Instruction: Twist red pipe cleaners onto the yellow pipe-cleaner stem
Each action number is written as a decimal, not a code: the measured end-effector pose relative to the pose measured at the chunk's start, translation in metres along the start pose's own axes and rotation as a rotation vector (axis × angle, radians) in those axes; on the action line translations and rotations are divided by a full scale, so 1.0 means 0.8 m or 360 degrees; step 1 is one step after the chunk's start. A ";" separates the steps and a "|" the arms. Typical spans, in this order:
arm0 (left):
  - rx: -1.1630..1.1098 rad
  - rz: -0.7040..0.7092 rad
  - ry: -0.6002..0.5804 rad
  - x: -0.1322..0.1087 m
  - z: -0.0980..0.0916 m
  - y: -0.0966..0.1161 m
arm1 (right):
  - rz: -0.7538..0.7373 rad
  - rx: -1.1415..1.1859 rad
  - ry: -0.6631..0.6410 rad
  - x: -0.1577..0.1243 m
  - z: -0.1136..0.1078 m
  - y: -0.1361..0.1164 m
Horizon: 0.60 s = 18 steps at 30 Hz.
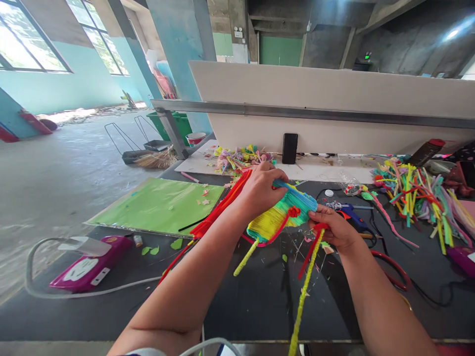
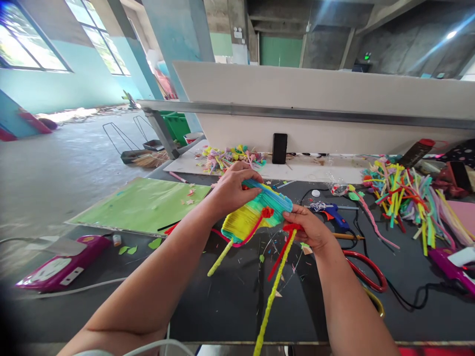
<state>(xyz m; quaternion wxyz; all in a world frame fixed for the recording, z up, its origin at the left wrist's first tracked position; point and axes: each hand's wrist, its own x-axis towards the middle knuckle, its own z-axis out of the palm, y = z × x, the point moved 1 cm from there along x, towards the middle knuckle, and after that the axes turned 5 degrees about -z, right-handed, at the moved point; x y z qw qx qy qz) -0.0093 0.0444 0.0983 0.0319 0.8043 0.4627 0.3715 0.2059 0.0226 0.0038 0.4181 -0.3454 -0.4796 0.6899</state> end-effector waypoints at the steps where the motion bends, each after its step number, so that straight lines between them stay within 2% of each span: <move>1: -0.0003 0.0005 0.0009 0.000 0.000 0.001 | 0.0001 0.0006 0.0003 0.000 0.000 0.000; 18: 0.0000 -0.0020 -0.0008 0.001 0.002 -0.002 | 0.0017 0.0026 -0.0031 0.001 0.000 0.001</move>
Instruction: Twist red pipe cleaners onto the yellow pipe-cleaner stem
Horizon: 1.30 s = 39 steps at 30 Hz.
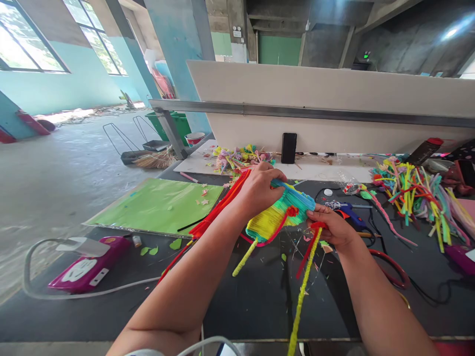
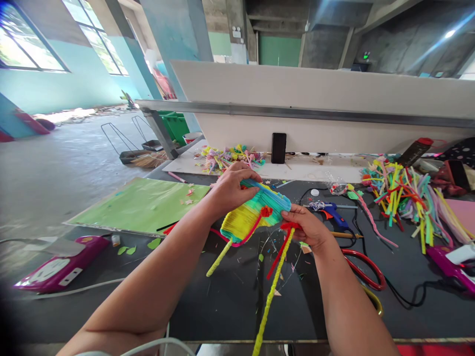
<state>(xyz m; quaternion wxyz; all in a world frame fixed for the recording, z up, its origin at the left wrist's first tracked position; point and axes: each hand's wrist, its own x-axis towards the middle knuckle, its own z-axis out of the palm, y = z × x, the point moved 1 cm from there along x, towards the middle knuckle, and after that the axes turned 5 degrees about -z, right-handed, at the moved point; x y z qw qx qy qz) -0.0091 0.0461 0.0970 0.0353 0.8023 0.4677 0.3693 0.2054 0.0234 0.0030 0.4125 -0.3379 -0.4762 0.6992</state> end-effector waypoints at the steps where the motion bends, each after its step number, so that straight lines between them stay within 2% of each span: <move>1: 0.0001 0.0000 0.0001 0.000 0.000 0.000 | 0.0006 0.0001 0.0007 0.000 0.000 0.000; 9: 0.0002 0.0005 -0.0015 0.001 0.002 -0.002 | 0.0046 0.0000 0.0055 0.001 -0.001 0.002; 19: 0.0080 0.0012 -0.0042 0.001 0.004 -0.006 | 0.0038 0.0028 0.0028 0.000 0.001 0.000; 39: -0.0022 -0.0067 -0.0099 0.003 0.004 -0.010 | -0.0001 -0.0021 -0.0040 0.001 -0.003 0.004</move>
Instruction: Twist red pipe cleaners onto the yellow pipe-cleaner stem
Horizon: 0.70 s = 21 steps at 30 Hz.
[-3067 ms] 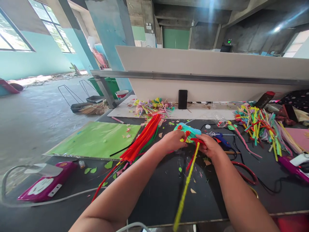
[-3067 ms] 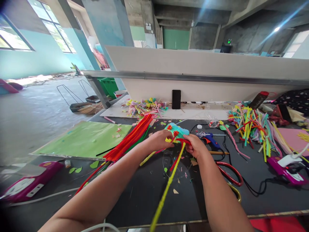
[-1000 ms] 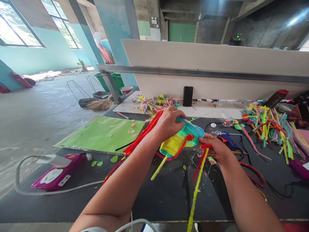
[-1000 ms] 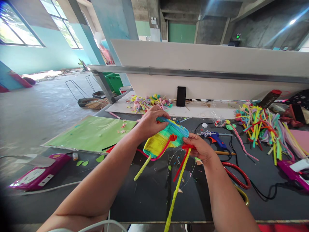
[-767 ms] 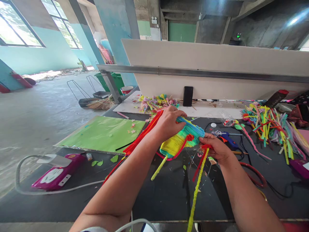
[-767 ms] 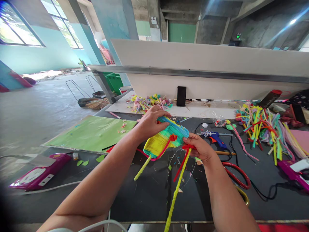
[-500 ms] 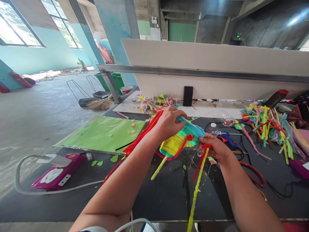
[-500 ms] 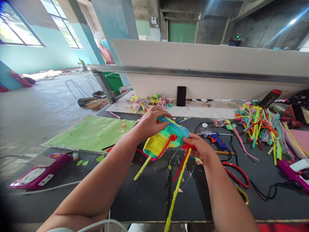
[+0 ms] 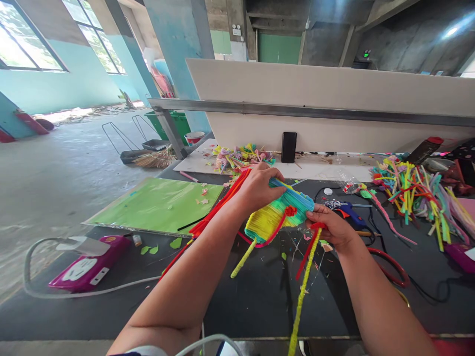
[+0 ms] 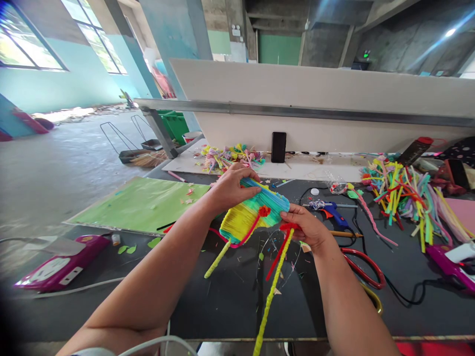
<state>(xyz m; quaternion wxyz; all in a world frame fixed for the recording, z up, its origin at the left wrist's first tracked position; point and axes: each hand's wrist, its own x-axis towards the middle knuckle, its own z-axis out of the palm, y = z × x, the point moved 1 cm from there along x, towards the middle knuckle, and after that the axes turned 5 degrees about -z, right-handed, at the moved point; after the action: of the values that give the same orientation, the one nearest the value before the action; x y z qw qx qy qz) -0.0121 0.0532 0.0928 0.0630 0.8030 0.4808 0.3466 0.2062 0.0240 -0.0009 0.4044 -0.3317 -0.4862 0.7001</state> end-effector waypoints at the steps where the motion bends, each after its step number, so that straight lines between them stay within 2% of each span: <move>1: -0.0014 -0.0010 -0.0008 0.000 0.000 -0.001 | -0.0001 0.0002 0.0002 0.000 0.000 0.001; 8: -0.0125 -0.0013 -0.0033 0.003 0.000 -0.010 | -0.0007 0.0045 -0.0062 0.000 0.002 0.000; 15: -0.0346 -0.0138 -0.0100 0.007 0.003 -0.021 | -0.0038 0.0022 -0.0072 -0.001 0.003 -0.001; 18: -0.0679 -0.0369 -0.0293 0.006 -0.002 -0.029 | -0.0072 -0.0004 -0.0094 -0.003 0.003 -0.003; 21: -0.1261 -0.0566 -0.0457 0.004 -0.011 -0.047 | -0.0106 -0.0013 -0.0106 -0.006 0.003 -0.006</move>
<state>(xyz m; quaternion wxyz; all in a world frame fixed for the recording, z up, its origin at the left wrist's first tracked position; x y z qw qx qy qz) -0.0440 0.0734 0.0848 0.4899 0.6618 0.4280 0.3727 0.2073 0.0193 0.0051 0.4097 -0.2936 -0.5129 0.6949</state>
